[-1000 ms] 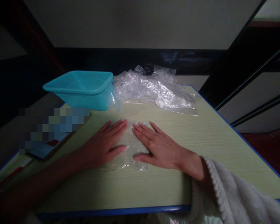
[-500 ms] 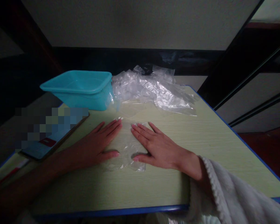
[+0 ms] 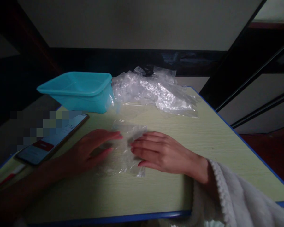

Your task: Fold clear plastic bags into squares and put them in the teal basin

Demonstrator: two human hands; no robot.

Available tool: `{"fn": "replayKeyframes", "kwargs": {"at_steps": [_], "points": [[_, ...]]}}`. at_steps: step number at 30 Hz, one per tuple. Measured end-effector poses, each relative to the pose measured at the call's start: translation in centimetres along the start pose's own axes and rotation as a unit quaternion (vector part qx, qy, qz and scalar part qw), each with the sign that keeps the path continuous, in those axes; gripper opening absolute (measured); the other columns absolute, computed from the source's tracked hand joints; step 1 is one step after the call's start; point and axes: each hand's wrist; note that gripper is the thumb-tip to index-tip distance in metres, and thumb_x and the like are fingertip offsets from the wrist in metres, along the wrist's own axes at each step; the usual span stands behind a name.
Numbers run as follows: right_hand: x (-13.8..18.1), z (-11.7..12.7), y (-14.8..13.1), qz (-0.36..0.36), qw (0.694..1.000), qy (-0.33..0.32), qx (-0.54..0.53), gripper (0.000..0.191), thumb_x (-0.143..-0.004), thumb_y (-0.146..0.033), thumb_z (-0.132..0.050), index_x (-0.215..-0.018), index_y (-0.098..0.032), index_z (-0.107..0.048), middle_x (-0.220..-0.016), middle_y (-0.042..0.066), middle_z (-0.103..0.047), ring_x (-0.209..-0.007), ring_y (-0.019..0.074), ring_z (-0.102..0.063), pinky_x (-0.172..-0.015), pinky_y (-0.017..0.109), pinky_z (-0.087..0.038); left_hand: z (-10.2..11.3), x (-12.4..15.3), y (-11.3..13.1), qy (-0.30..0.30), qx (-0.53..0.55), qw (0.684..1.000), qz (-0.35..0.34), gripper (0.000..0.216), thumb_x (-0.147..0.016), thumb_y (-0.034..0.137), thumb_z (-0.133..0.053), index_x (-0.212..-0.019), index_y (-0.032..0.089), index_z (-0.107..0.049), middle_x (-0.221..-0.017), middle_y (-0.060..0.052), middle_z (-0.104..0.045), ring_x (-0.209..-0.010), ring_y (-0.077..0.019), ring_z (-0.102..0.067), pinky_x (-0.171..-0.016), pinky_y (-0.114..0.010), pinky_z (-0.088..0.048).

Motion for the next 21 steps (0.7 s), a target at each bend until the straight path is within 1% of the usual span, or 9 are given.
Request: {"fn": "replayKeyframes", "kwargs": {"at_steps": [1,2,5,10,14,17,21], "points": [[0.0,0.3,-0.1,0.018,1.000,0.013,0.003,0.025,-0.095,-0.025,-0.045,-0.102,-0.010,-0.064,-0.108,0.012,-0.069,-0.103,0.0189,-0.061,-0.090,0.034,-0.049,0.0,0.0,0.1,0.007,0.014,1.000,0.008,0.034,-0.093,0.018,-0.039,-0.127,0.018,-0.045,-0.105,-0.006,-0.068,-0.096,-0.0173,-0.062,-0.087,-0.032,-0.047],[0.0,0.5,-0.1,0.030,0.999,0.018,0.008,0.024,-0.095,-0.020,-0.043,-0.097,-0.010,-0.066,-0.102,0.010,-0.070,-0.097,0.0179,-0.063,-0.084,0.032,-0.052,-0.1,0.0,0.2,0.010,0.026,0.999,0.015,0.035,-0.092,0.017,-0.040,-0.126,0.018,-0.046,-0.100,-0.004,-0.069,-0.092,-0.0168,-0.063,-0.085,-0.031,-0.048],[0.1,1.1,-0.2,0.047,0.998,0.001,0.033,0.034,-0.097,-0.013,-0.032,-0.095,-0.009,-0.066,-0.097,0.010,-0.071,-0.089,0.0170,-0.065,-0.074,0.030,-0.054,-0.3,-0.1,0.1,0.006,0.047,0.998,0.031,0.036,-0.091,0.016,-0.040,-0.125,0.019,-0.047,-0.093,-0.003,-0.071,-0.088,-0.0164,-0.065,-0.083,-0.031,-0.050],[0.2,1.4,-0.5,0.058,0.994,-0.016,0.092,0.041,-0.097,-0.011,-0.026,-0.090,-0.009,-0.067,-0.091,0.008,-0.072,-0.078,0.0148,-0.065,-0.067,0.028,-0.053,-0.5,-0.1,0.0,0.002,0.050,0.998,0.037,0.034,-0.090,0.015,-0.040,-0.123,0.017,-0.049,-0.090,-0.004,-0.070,-0.083,-0.0167,-0.065,-0.079,-0.031,-0.050],[0.2,1.5,-1.0,0.083,0.988,-0.022,0.129,0.045,-0.096,-0.008,-0.025,-0.081,-0.010,-0.068,-0.080,0.007,-0.071,-0.070,0.0146,-0.063,-0.062,0.027,-0.051,-0.4,-0.2,0.1,-0.001,0.049,0.998,0.045,0.033,-0.088,0.014,-0.042,-0.120,0.015,-0.051,-0.089,-0.004,-0.070,-0.083,-0.0173,-0.065,-0.078,-0.031,-0.050],[0.2,1.4,-1.2,0.093,0.987,-0.015,0.134,0.047,-0.096,-0.008,-0.025,-0.075,-0.011,-0.067,-0.074,0.006,-0.069,-0.065,0.0141,-0.061,-0.058,0.027,-0.049,-0.4,-0.3,0.1,0.002,0.056,0.997,0.045,0.032,-0.088,0.013,-0.042,-0.118,0.013,-0.053,-0.089,-0.005,-0.070,-0.083,-0.0173,-0.065,-0.077,-0.031,-0.050],[0.3,1.3,-1.2,0.099,0.986,-0.010,0.130,0.047,-0.095,-0.008,-0.025,-0.074,-0.012,-0.067,-0.069,0.005,-0.067,-0.064,0.0137,-0.059,-0.058,0.027,-0.047,-0.6,-0.2,-0.1,0.007,0.058,0.997,0.047,0.031,-0.087,0.013,-0.043,-0.116,0.014,-0.054,-0.089,-0.005,-0.070,-0.083,-0.0171,-0.066,-0.078,-0.030,-0.050]]}}
Point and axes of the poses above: each hand's wrist, its own x-axis away from the middle knuckle, its own z-axis out of the back of the hand, y = z × x
